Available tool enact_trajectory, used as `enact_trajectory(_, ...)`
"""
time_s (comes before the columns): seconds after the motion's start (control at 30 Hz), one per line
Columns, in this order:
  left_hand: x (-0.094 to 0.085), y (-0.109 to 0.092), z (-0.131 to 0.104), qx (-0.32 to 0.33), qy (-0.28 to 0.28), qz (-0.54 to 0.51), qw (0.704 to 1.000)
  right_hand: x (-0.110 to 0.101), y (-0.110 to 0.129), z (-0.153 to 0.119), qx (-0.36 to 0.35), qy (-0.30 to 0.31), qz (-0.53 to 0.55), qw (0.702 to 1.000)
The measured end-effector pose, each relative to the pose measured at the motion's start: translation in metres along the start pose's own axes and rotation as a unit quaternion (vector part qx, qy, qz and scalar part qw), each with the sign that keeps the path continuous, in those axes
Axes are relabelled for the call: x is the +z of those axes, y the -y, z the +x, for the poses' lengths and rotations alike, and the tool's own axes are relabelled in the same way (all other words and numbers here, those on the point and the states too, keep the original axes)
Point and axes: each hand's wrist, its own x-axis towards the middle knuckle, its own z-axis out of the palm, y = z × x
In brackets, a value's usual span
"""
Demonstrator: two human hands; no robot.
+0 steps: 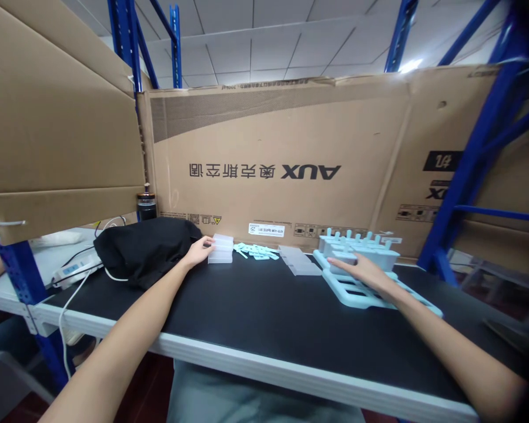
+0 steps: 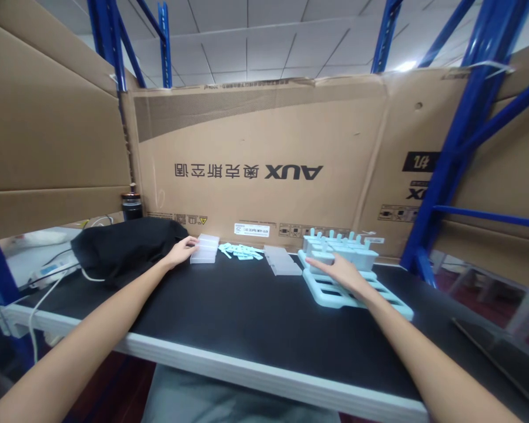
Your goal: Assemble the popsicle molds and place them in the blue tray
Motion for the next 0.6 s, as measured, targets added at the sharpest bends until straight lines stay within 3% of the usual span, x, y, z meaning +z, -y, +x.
enact_trajectory(0.13,-0.001,-0.001,-0.001,0.001,-0.005,0.001,1.0,-0.002,0.007,-0.003,0.021,0.053,-0.113,0.992)
enact_trajectory(0.6,0.0,-0.002,0.0,-0.011,-0.027,-0.009,1.0,0.003,0.017,-0.012,-0.021,0.028,-0.193,0.98)
